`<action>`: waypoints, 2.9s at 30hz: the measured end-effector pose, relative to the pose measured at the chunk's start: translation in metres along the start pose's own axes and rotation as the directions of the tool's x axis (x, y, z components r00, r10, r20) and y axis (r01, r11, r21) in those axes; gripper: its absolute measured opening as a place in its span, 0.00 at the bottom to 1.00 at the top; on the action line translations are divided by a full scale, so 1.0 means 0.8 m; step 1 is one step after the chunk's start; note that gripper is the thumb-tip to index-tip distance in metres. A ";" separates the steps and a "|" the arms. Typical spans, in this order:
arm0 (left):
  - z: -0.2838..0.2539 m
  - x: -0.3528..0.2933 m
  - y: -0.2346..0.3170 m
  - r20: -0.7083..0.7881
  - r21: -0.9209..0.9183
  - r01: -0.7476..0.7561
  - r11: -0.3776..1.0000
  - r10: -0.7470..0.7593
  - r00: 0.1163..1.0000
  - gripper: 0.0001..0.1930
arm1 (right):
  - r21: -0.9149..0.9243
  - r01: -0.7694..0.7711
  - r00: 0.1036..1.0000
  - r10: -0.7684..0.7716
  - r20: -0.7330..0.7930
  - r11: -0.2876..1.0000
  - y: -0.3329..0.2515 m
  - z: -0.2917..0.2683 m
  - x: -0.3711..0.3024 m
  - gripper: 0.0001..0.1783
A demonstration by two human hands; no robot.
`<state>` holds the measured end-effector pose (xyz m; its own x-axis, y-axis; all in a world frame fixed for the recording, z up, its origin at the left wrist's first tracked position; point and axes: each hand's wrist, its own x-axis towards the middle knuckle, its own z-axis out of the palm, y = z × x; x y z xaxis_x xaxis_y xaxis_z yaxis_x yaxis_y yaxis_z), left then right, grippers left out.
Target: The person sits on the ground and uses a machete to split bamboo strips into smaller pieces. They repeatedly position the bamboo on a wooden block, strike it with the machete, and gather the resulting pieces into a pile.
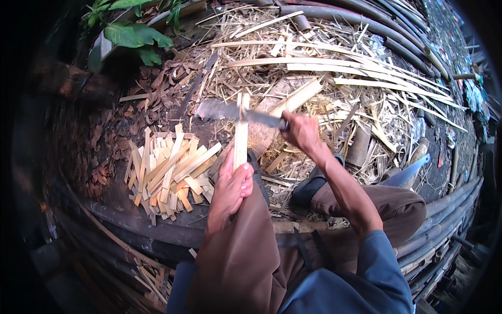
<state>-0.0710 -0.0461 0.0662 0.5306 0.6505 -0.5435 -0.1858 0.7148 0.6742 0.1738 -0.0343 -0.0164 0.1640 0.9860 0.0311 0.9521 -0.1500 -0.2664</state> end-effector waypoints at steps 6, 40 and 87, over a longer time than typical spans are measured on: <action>-0.045 0.026 -0.029 0.025 0.160 0.174 0.972 -0.180 0.983 0.22 | 0.359 -0.069 0.971 0.146 -0.191 0.931 0.079 -0.005 0.011 0.19; 0.007 0.024 0.003 0.001 -0.066 -0.092 0.994 0.093 0.996 0.12 | 0.112 0.159 0.983 -0.147 -0.109 0.981 -0.004 0.007 -0.011 0.08; -0.029 0.174 -0.043 0.170 0.763 -0.538 0.360 0.690 0.703 0.21 | 0.886 -0.351 0.935 0.171 0.311 0.305 -0.079 -0.114 -0.106 0.36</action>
<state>-0.0100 0.0259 -0.0445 0.3857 0.9072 0.1681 0.2787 -0.2883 0.9161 0.1235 -0.1152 0.0856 0.2358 0.9189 -0.3162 0.0042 -0.3263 -0.9452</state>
